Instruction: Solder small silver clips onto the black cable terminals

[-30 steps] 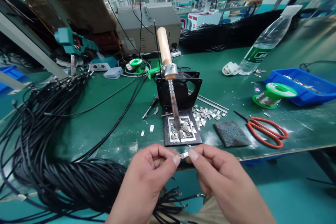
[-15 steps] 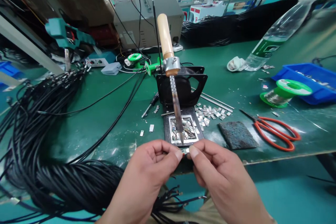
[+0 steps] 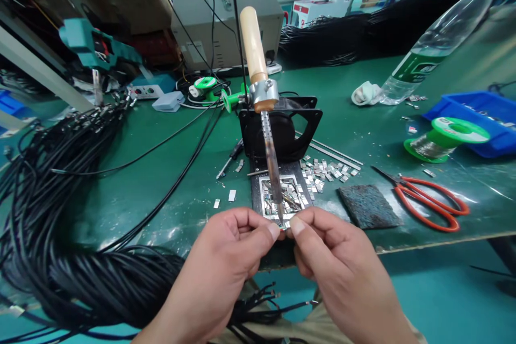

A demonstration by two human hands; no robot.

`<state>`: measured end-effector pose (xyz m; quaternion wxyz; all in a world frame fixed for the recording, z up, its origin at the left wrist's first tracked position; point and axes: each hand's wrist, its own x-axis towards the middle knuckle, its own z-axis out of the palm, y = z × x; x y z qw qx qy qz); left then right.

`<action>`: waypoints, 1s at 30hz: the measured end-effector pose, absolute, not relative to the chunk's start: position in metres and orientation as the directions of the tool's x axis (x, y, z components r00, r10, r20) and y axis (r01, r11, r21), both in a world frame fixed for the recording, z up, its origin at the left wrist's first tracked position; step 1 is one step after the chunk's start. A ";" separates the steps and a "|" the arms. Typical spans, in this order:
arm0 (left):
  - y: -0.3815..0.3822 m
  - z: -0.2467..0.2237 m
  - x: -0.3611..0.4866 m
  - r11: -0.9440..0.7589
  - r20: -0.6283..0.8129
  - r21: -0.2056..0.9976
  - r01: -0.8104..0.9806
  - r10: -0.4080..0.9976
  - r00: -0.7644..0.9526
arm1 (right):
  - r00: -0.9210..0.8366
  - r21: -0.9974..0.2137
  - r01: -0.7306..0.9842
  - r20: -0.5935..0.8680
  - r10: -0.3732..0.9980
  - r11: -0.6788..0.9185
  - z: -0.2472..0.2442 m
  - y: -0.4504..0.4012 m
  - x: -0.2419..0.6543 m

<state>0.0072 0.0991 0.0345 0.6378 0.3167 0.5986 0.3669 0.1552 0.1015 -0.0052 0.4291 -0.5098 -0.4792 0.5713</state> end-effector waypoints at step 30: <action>0.101 0.034 0.004 0.540 -0.542 0.837 -0.085 0.840 0.005 | -0.127 -0.972 -0.006 -0.232 0.964 -0.234 0.004 0.106 0.154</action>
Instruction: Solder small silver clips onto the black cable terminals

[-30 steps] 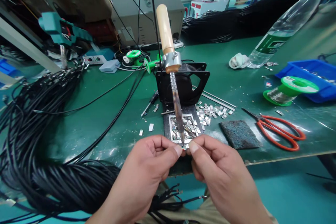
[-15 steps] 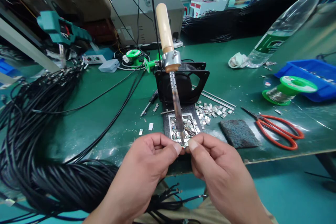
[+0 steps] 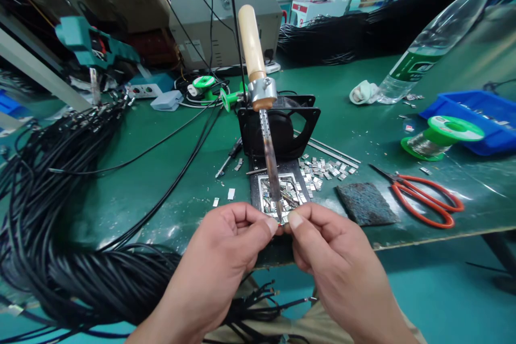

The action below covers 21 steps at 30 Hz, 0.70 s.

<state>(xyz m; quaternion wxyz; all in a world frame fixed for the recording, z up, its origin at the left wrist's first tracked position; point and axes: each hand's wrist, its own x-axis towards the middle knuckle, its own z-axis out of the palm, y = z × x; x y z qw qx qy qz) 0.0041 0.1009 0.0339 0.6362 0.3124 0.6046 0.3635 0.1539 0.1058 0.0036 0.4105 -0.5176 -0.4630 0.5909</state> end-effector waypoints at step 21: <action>0.102 0.036 0.005 0.537 -0.540 0.838 -0.096 0.842 -0.007 | -0.123 -0.973 0.030 -0.232 0.965 -0.230 0.007 0.106 0.154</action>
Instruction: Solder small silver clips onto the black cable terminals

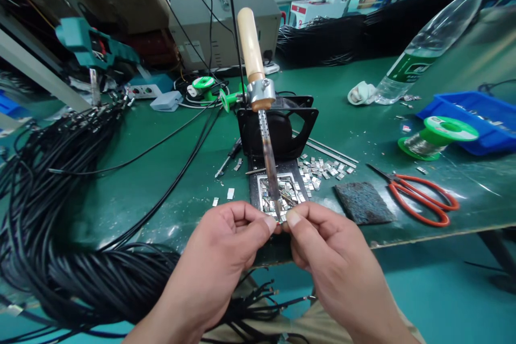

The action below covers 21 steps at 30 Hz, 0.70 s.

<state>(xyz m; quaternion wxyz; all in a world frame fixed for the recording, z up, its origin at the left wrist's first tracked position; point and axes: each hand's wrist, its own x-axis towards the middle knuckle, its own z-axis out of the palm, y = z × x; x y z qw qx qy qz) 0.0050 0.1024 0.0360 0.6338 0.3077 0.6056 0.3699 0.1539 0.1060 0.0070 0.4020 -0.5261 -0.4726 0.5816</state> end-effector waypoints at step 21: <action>0.101 0.040 0.004 0.540 -0.543 0.837 -0.087 0.840 -0.011 | -0.121 -0.974 0.022 -0.227 0.966 -0.226 0.009 0.105 0.154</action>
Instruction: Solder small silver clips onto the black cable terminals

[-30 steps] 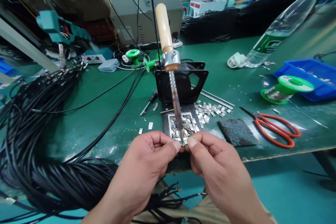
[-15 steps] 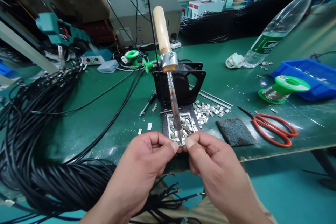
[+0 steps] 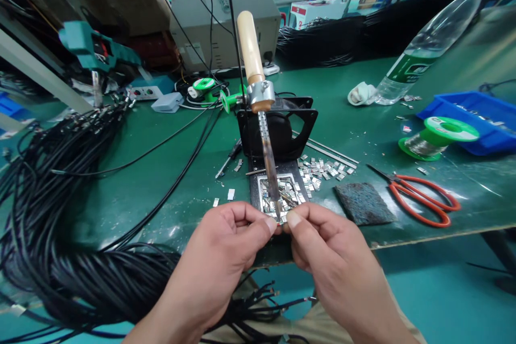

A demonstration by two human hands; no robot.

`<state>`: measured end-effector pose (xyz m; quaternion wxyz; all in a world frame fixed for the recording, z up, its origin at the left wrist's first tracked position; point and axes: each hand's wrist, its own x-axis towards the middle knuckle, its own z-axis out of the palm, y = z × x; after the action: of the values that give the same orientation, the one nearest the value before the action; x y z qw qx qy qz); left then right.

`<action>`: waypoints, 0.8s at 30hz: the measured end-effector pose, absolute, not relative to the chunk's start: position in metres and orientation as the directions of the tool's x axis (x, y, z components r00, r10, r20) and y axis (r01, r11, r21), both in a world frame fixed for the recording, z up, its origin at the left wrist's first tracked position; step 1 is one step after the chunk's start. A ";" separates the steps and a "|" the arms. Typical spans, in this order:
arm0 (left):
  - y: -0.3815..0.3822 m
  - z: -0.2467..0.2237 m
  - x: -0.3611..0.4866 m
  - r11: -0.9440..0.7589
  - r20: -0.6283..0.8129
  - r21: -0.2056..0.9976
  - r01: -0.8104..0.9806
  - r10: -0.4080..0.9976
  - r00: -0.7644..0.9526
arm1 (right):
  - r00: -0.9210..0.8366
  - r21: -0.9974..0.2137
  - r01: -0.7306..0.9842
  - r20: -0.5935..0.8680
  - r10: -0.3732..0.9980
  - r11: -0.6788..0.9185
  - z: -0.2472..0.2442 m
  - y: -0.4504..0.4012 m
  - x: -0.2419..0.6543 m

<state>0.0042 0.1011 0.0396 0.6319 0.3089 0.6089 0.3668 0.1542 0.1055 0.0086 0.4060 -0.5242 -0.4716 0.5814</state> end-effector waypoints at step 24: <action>0.102 0.038 0.004 0.515 -0.516 0.856 -0.044 0.857 -0.011 | -0.150 -0.978 0.025 -0.206 0.967 -0.205 0.005 0.106 0.155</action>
<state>0.0039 0.1019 0.0383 0.6196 0.3325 0.6113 0.3632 0.1551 0.1062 0.0046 0.4036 -0.5117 -0.4845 0.5836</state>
